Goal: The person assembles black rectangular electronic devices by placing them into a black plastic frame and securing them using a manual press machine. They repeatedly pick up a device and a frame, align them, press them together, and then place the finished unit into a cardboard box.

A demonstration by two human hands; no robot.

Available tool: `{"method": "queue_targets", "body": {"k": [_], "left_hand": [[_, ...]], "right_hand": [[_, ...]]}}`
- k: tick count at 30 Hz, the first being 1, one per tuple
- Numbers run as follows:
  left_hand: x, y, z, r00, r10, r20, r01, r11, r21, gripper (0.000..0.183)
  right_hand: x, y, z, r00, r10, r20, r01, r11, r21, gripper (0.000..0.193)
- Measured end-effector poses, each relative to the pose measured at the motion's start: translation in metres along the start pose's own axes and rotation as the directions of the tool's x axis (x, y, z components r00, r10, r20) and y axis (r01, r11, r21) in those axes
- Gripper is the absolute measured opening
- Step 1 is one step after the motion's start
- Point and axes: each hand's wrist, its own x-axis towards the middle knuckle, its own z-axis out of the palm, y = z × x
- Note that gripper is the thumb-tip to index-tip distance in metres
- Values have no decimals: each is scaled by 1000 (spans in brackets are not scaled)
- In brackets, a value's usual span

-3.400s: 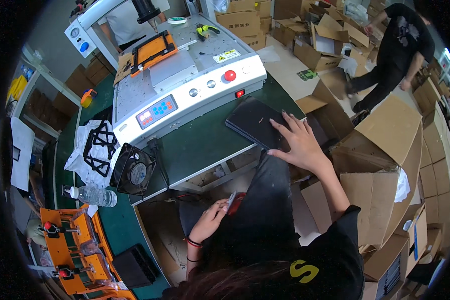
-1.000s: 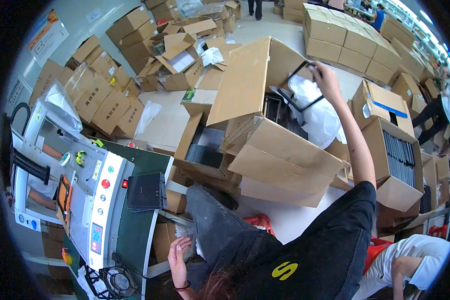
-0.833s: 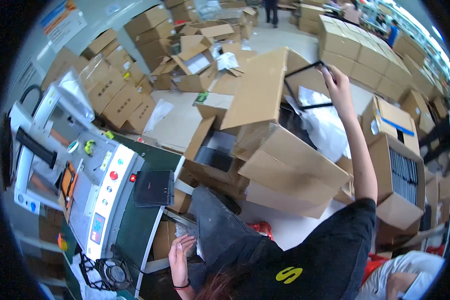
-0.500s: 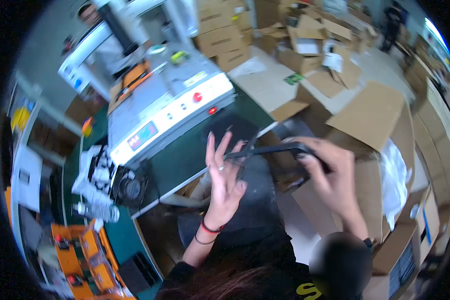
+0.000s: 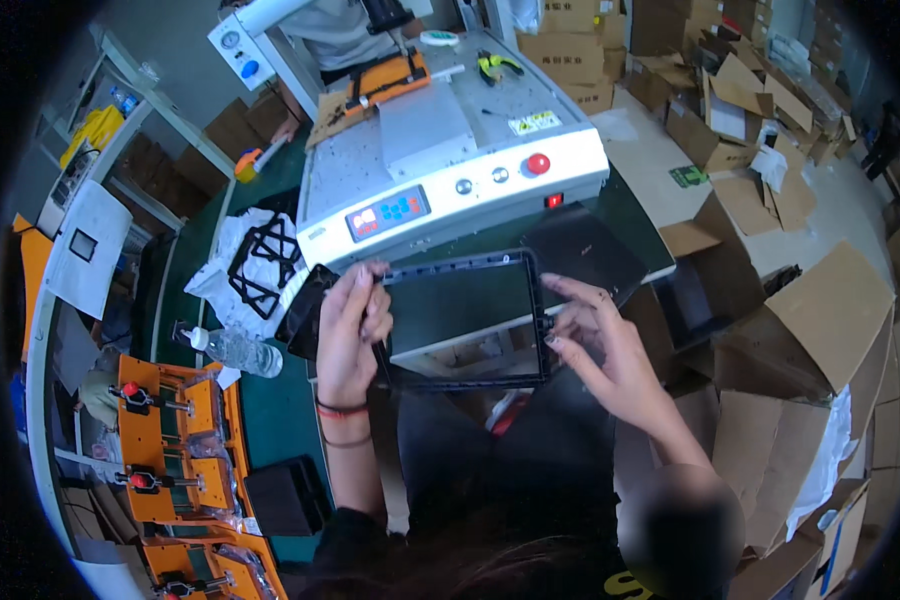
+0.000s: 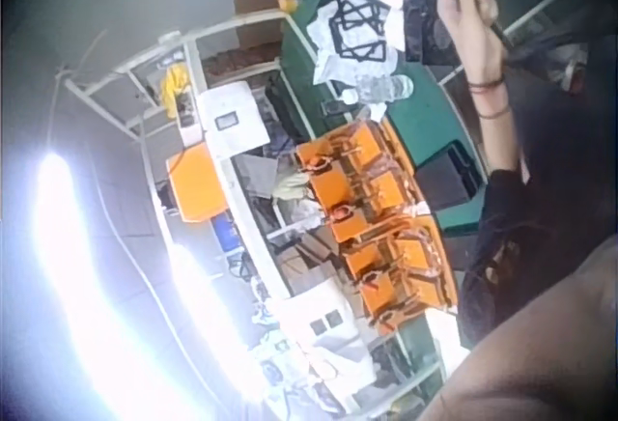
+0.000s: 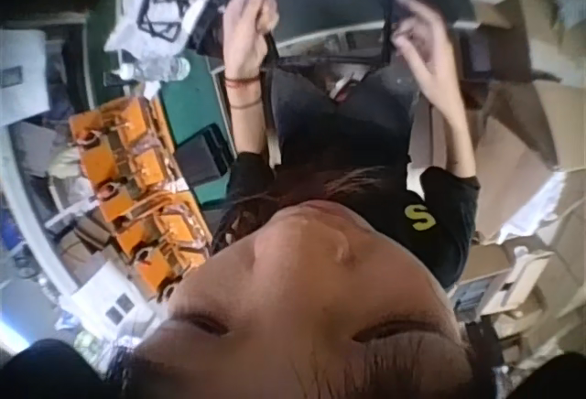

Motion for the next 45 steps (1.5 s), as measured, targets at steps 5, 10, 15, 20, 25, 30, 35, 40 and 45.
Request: {"method": "queue_targets", "body": {"k": [5,10,15,20,25,30,35,40,45], "left_hand": [[25,-14,-7,980,-153,124,158,987,-33,24],[37,-51,3,929,-249,275,258,966,2,34],[48,-103,-12,953,160,256,-285,755,591,36],[60,-123,-15,947,220,234,-318,738,595,24],[52,-116,-20,955,240,173,-295,723,625,22],[51,-114,-25,939,279,201,-343,786,515,19],[48,-113,-35,933,328,148,-358,806,471,16],[48,-112,-32,901,399,170,-425,733,531,16],[47,-111,-35,903,400,159,-421,743,521,16]], "right_hand": [[17,-12,-17,903,-256,344,377,858,-349,25],[14,-18,-39,936,-30,351,156,929,-336,17],[-12,-15,-107,959,-232,-163,123,857,-501,21],[-80,-63,-223,421,-732,-536,-97,551,-829,28],[-143,-41,-297,452,-578,-680,-290,625,-724,26],[-167,-45,-300,400,-592,-699,-395,577,-715,29],[-133,-50,-287,471,-521,-711,-405,589,-700,31],[-110,-63,-270,579,-485,-655,-447,483,-753,31],[-92,-71,-257,518,-587,-623,-484,400,-779,30]]}}
